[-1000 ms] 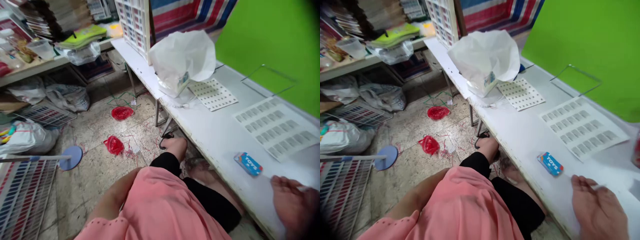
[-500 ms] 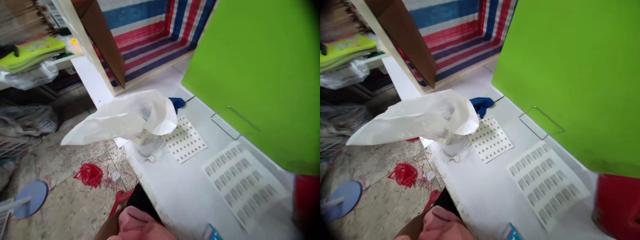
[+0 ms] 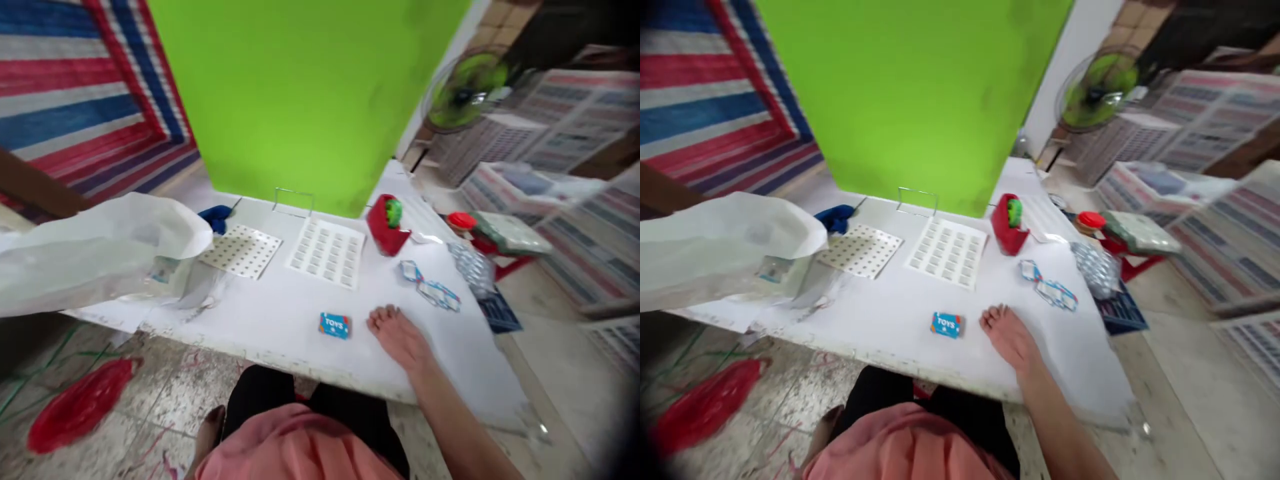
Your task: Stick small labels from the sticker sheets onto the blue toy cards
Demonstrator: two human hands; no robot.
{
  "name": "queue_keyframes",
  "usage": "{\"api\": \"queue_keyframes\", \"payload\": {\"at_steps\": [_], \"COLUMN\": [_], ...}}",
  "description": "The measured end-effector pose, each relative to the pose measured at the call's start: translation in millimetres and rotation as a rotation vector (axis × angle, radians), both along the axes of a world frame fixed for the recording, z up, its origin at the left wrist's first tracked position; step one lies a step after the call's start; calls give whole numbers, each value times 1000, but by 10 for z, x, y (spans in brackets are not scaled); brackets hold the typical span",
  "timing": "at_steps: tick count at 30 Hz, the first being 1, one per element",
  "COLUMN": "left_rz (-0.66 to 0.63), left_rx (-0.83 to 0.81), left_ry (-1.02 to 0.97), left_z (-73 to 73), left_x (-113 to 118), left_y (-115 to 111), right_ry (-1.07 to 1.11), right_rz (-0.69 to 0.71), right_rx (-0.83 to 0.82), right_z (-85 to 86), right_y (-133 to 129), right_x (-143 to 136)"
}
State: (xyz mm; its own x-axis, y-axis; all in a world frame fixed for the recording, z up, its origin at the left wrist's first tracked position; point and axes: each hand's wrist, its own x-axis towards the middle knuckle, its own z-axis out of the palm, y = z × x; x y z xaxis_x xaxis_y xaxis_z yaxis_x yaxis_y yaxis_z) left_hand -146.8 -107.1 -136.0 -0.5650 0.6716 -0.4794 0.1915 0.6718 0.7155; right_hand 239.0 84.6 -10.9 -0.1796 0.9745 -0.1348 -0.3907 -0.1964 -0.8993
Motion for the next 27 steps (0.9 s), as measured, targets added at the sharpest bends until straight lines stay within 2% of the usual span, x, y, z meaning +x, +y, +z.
{"api": "queue_keyframes", "payload": {"at_steps": [2, 3, 4, 6, 8, 10, 12, 13, 16, 18, 21, 27], "left_rz": [0, -4, -10, -75, -152, -261, -394, -453, -492, -450, -408, -377], "left_rx": [2, 48, 120, 378, 527, 578, 563, 564, 532, 507, 468, 431], "left_ry": [81, 130, 178, 275, 233, 32, -268, -408, -771, -913, -1023, -1090], "left_z": [76, 168, 299, 655, 1069, 1440, 1697, 1775, 1847, 1830, 1811, 1784], "left_x": [-108, -142, -147, -41, 230, 616, 1028, 1217, 1620, 1741, 1776, 1754], "left_y": [-111, -140, -149, -106, 13, 178, 340, 405, 494, 483, 451, 554], "right_ry": [37, 67, 93, 104, 2, -245, -596, -734, -1051, -1182, -1300, -1371], "right_rz": [-13, -30, -48, -73, -133, -232, -285, -363, -482, -524, -521, -381], "right_rx": [35, 23, 13, 12, 76, 232, 511, 671, 1059, 1186, 1261, 1316], "right_z": [54, 73, 92, 147, 253, 414, 598, 681, 833, 835, 736, 515], "right_y": [-1, -7, -21, -89, -230, -449, -714, -847, -1170, -1294, -1370, -1368], "right_x": [-32, -56, -87, -175, -295, -425, -530, -566, -599, -582, -558, -574]}}
